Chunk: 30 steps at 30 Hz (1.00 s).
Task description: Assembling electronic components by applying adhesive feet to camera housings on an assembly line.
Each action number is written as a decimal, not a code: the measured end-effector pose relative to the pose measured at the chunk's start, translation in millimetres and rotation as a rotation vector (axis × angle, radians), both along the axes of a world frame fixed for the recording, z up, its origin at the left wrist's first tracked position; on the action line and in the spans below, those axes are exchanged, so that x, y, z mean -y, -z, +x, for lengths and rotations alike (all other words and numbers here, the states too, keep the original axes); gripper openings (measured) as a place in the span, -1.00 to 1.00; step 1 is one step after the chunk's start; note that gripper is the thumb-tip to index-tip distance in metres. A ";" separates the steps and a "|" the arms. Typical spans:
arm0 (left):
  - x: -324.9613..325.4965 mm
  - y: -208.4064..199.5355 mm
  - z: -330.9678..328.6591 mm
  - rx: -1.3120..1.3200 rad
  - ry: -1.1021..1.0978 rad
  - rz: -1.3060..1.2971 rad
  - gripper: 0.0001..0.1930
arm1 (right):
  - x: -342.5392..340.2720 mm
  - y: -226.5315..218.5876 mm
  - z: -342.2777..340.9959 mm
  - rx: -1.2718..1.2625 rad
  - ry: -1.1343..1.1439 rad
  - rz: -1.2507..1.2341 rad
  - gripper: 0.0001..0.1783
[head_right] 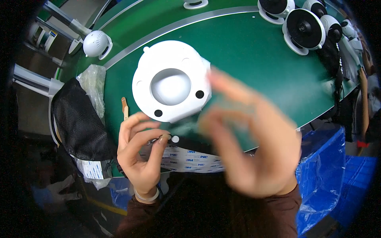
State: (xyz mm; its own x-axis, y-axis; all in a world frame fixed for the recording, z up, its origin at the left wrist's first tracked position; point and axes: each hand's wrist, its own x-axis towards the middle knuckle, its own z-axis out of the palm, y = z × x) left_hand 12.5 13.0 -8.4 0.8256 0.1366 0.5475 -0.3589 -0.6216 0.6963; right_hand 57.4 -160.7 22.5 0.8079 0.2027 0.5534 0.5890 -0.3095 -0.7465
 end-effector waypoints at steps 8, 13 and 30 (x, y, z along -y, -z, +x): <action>3.4 5.4 5.7 0.031 -0.022 0.012 -0.84 | -12.2 -9.3 59.5 -0.297 -0.139 0.061 -0.89; 1.2 7.8 6.0 0.047 -0.037 0.035 -0.82 | -19.1 -6.5 62.8 -0.216 -0.102 0.003 -0.89; 2.1 -3.8 -7.5 -0.180 -0.086 -0.164 -0.93 | -6.3 -5.4 72.2 -0.068 -0.050 0.104 -0.74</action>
